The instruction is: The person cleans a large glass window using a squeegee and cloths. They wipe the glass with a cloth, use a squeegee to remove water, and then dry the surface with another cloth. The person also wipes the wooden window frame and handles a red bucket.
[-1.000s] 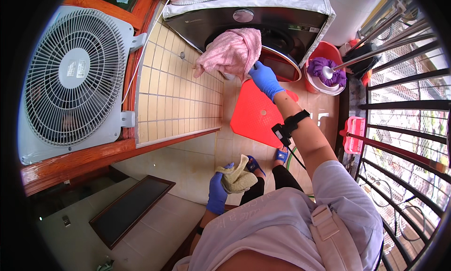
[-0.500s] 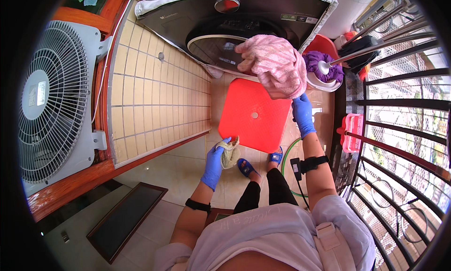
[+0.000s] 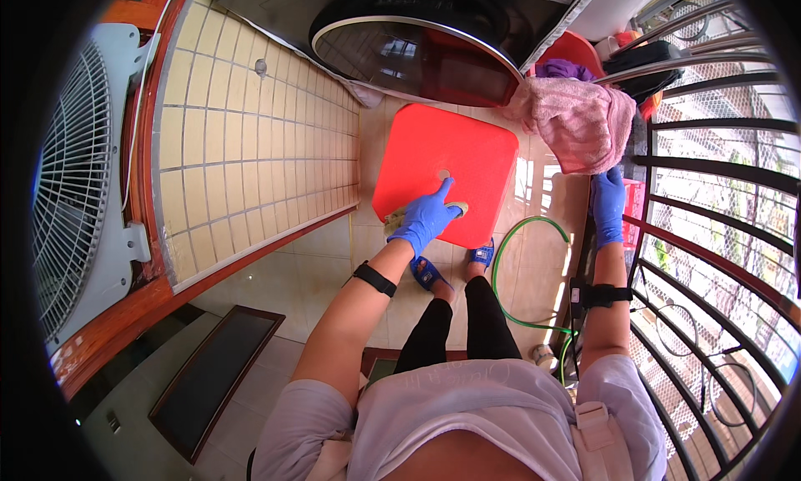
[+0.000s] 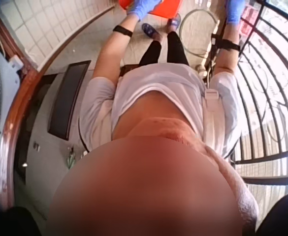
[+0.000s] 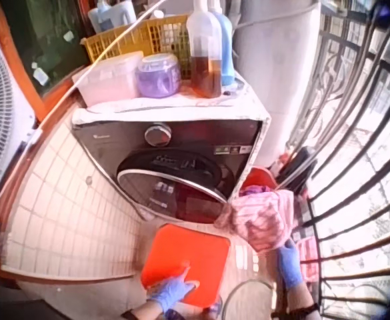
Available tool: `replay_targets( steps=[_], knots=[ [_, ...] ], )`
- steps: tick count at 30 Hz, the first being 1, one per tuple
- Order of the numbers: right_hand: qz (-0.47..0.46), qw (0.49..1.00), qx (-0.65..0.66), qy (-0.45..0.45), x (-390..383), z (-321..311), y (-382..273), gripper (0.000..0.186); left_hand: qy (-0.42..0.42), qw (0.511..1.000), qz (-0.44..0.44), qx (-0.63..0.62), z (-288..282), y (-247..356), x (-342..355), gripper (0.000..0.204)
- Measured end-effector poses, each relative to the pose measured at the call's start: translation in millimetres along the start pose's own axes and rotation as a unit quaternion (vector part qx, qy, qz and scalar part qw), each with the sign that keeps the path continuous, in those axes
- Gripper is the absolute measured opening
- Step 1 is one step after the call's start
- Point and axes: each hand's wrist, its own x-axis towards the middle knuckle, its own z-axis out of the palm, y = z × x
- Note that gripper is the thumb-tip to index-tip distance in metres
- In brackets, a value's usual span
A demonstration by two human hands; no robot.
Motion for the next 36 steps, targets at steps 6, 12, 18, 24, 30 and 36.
replay_targets(
  steps=[6,12,18,24,30,36],
  knots=[
    [0.128,0.974,0.142,-0.123,11,68,-66,0.016,-0.013,0.998,-0.046,0.037,35,-24,41,0.079],
    [0.225,0.959,0.114,-0.128,7,110,-9,0.019,-0.065,0.995,-0.061,0.044,22,-24,42,0.082],
    [0.172,0.977,0.098,-0.076,5,86,-20,0.016,-0.060,0.991,-0.048,0.110,30,-36,68,0.069],
    [0.075,0.989,0.078,-0.099,-19,96,-94,0.015,-0.015,0.994,-0.069,0.081,46,-62,47,0.041],
    [0.008,0.984,-0.119,-0.135,-28,172,-162,0.036,-0.018,0.990,-0.135,0.023,66,-121,-15,0.043],
    [-0.257,0.913,-0.266,-0.172,-31,251,-200,0.031,0.034,0.986,-0.165,-0.012,82,-164,-81,0.034]
  ],
)
